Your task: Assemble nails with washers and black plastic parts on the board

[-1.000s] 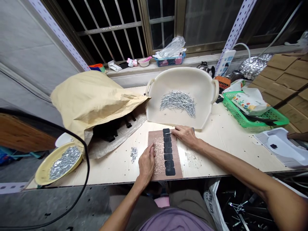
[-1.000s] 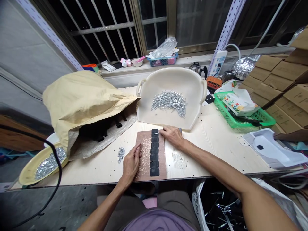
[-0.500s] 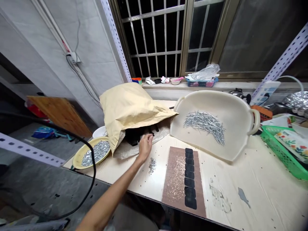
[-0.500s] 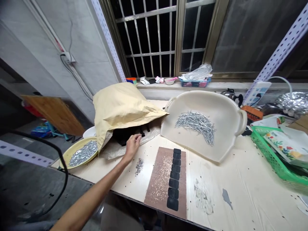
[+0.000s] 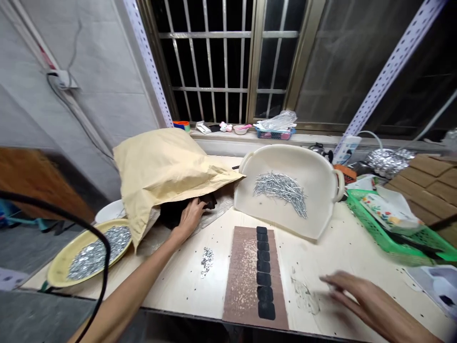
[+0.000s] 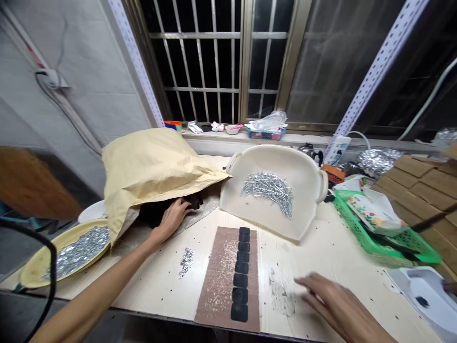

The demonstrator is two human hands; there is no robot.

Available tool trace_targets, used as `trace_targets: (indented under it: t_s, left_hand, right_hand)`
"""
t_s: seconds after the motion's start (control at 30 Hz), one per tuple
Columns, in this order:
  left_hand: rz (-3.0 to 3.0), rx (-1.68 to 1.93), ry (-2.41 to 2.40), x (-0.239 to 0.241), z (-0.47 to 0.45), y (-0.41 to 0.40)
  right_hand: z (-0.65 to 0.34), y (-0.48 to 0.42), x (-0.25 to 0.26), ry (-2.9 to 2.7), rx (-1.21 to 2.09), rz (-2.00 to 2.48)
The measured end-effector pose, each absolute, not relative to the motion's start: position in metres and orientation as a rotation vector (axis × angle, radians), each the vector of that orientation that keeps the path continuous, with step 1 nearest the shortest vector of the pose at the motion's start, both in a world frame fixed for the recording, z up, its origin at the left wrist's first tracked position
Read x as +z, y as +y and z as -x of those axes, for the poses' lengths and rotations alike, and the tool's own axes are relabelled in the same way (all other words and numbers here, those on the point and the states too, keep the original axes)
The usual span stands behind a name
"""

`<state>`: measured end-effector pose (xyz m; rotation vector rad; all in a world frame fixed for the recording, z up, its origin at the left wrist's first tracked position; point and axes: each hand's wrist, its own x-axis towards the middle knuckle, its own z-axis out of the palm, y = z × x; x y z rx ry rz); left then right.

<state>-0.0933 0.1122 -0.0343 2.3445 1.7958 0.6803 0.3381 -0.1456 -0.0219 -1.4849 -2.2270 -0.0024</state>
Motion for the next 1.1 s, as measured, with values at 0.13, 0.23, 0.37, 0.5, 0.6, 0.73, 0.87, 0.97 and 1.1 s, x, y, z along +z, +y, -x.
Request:
trace_targets:
  t_s: [0.13, 0.23, 0.37, 0.5, 0.6, 0.73, 0.87, 0.97, 1.1]
  left_hand:
    - [-2.135, 1.042, 1.831, -0.033, 0.094, 0.094]
    - [-1.607, 1.268, 1.841, -0.041, 0.09, 0.08]
    - [-1.119, 1.342, 1.663, -0.058, 0.08, 0.071]
    - [-0.83, 1.375, 1.35, -0.064, 0.07, 0.076]
    - [-0.603, 1.415, 1.229, -0.06, 0.068, 0.084]
    - [-0.411, 1.4, 1.073, -0.056, 0.071, 0.092]
    - [-0.401, 1.294, 0.996, -0.057, 0.075, 0.095]
    - [-0.414, 1.307, 1.14, -0.056, 0.078, 0.094]
    - [-0.396, 1.415, 1.346, -0.056, 0.079, 0.095]
  right_hand:
    - [-0.281, -0.056, -0.004, -2.263, 0.423, 1.405]
    - [-0.211, 0.011, -0.009, -2.262, 0.478, 1.283]
    - [-0.11, 0.087, -0.027, -2.223, 0.421, 1.442]
    - [-0.046, 0.144, -0.039, -2.18, 0.374, 1.581]
    - [-0.031, 0.163, -0.046, -2.151, 0.405, 1.654]
    - [-0.039, 0.143, -0.058, -2.131, 0.485, 1.603]
    - [-0.055, 0.121, -0.067, -2.22, 0.828, 1.325]
    - [-0.056, 0.143, -0.067, -2.169, 0.885, 1.37]
    - [-0.025, 0.194, -0.064, -2.131, 0.621, 1.519]
